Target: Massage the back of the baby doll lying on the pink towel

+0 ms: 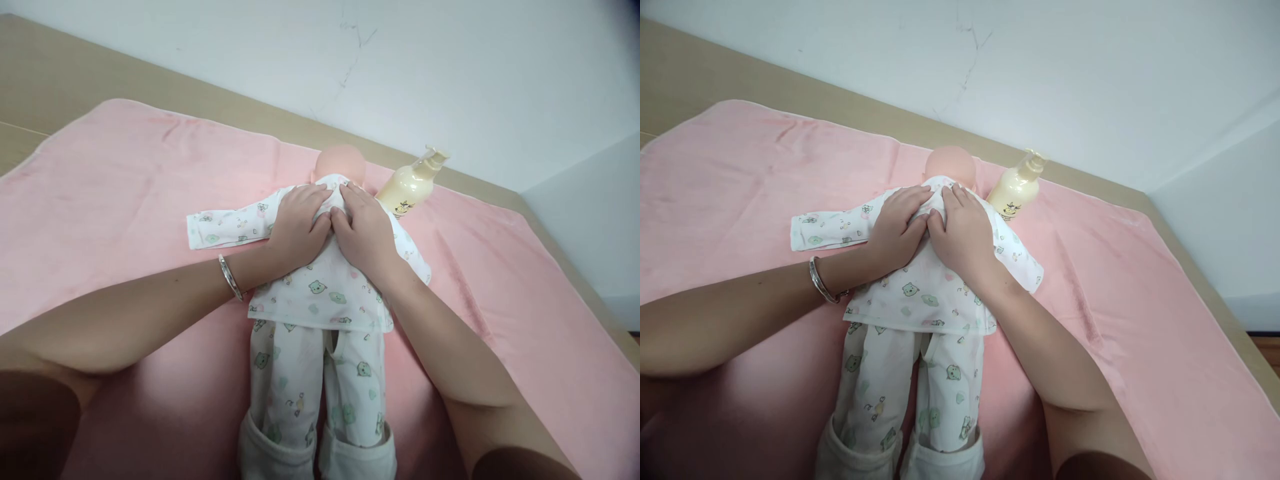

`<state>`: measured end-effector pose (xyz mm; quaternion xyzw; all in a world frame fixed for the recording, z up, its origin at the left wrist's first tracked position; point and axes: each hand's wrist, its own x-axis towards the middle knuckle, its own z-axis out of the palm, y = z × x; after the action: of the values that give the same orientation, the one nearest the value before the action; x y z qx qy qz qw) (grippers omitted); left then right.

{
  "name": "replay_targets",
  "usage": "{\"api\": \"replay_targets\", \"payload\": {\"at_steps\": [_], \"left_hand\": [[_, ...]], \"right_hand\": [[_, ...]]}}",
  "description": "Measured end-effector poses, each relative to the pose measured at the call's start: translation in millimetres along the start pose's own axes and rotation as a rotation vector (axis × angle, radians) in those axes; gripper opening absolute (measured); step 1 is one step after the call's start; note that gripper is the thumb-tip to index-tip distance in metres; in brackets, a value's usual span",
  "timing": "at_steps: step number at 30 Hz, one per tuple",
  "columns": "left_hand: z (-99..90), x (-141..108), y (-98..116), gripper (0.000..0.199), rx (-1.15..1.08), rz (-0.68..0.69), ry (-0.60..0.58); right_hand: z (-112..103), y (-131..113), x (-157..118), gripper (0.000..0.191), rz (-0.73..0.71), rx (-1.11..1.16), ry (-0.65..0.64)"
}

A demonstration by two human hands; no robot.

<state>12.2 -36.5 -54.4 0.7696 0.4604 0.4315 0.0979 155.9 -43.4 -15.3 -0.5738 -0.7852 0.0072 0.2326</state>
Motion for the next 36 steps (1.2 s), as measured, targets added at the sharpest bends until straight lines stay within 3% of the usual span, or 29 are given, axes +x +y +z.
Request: {"api": "replay_targets", "payload": {"at_steps": [36], "left_hand": [[1.6, 0.7, -7.1, 0.039, -0.011, 0.017, 0.018]], "right_hand": [[5.6, 2.5, 1.0, 0.046, -0.019, -0.002, 0.043]]}}
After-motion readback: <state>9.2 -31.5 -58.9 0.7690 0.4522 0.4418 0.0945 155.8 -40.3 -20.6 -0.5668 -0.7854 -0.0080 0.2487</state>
